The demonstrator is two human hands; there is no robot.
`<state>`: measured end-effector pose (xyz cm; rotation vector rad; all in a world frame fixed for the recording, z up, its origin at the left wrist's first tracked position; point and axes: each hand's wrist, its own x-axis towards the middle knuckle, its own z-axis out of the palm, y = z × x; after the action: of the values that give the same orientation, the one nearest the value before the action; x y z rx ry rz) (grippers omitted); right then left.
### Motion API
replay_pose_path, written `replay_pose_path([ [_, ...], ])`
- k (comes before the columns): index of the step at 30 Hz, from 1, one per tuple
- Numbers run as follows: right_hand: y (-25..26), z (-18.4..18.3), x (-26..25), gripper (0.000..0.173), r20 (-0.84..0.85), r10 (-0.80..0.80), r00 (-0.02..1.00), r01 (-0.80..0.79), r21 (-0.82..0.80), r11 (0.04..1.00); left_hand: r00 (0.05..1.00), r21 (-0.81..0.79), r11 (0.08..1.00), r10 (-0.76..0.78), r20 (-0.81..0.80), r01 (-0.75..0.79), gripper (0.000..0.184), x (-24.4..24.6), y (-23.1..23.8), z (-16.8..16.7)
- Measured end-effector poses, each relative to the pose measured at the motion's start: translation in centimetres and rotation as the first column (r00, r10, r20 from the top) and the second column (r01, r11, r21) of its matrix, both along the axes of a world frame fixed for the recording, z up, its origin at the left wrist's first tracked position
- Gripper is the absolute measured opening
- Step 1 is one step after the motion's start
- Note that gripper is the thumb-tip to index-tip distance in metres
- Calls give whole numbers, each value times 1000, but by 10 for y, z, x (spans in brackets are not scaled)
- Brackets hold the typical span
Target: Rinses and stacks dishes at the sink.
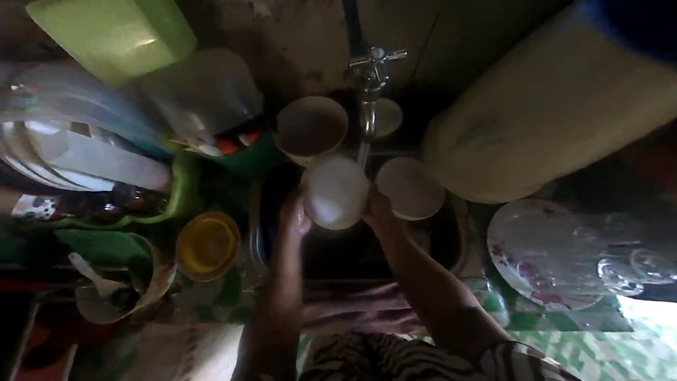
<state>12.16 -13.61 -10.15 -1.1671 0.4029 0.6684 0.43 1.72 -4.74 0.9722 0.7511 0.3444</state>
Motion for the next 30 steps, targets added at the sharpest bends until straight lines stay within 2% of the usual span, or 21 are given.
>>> replay_pose_path([
  [3, 13, 12, -2, 43, -61, 166, 984, -172, -103, 980, 989, 247, 958, -128, -78, 143, 33, -26, 14, 14],
  [5, 8, 18, 5, 57, -145, 330, 933, -340, -50, 939, 962, 419, 870, -199, -186, 261, 33, -46, 24, 19],
  [7, -7, 26, 14, 64, -114, 458, 882, -455, 51, 889, 897, 515, 742, -279, -344, 429, 27, -61, 25, 37],
  [9, -35, 46, 20, 50, 0, 522, 853, -521, 49, 852, 802, 551, 584, -451, -391, 597, 16, -64, 18, 55],
  [11, -71, 67, 24, 35, 115, 589, 800, -572, -148, 806, 706, 673, 362, -619, -344, 645, 17, -58, 12, 46],
  [12, -88, 69, 29, 32, 152, 603, 783, -563, -241, 791, 714, 745, 295, -618, -329, 598, 17, -53, 7, 37],
  [14, -120, 64, 38, 36, 235, 554, 799, -463, -348, 815, 791, 779, 295, -479, -381, 553, 23, -40, 1, 16],
  [15, -132, 62, 39, 37, 264, 456, 850, -353, -357, 865, 795, 742, 311, -366, -483, 594, 33, -32, 3, 4],
  [17, -145, 56, 40, 41, 264, 188, 946, -116, -265, 957, 703, 615, 377, -162, -692, 692, 50, -18, 14, -28],
  [19, -148, 58, 37, 45, 192, 50, 980, 5, -277, 961, 590, 489, 488, -67, -804, 722, 62, -11, 20, -57],
  [22, -149, 54, 31, 48, 198, 121, 973, -17, -459, 888, 444, 355, 570, -18, -896, 741, 67, 0, 17, -82],
  [23, -147, 53, 30, 49, 223, 196, 955, -38, -563, 826, 404, 321, 579, -16, -915, 750, 65, 3, 15, -87],
  [24, -145, 53, 29, 51, 241, 302, 922, -54, -692, 720, 367, 303, 566, 1, -930, 767, 62, 5, 14, -91],
  [26, -139, 54, 24, 56, 296, 423, 856, 28, -844, 536, 316, 292, 536, 49, -947, 792, 61, 10, 13, -95],
  [27, -136, 54, 20, 56, 356, 440, 824, 100, -857, 506, 294, 288, 520, 72, -953, 804, 59, 11, 12, -93],
  [28, -129, 57, 11, 54, 404, 441, 801, 143, -846, 514, 286, 286, 516, 81, -955, 808, 58, 12, 11, -90],
  [29, -120, 62, -1, 51, 420, 458, 784, 126, -829, 544, 280, 279, 513, 78, -957, 812, 58, 12, 10, -89],
  [30, -108, 67, -15, 46, 393, 504, 769, 44, -819, 572, 288, 284, 512, 73, -955, 811, 57, 12, 11, -92],
])
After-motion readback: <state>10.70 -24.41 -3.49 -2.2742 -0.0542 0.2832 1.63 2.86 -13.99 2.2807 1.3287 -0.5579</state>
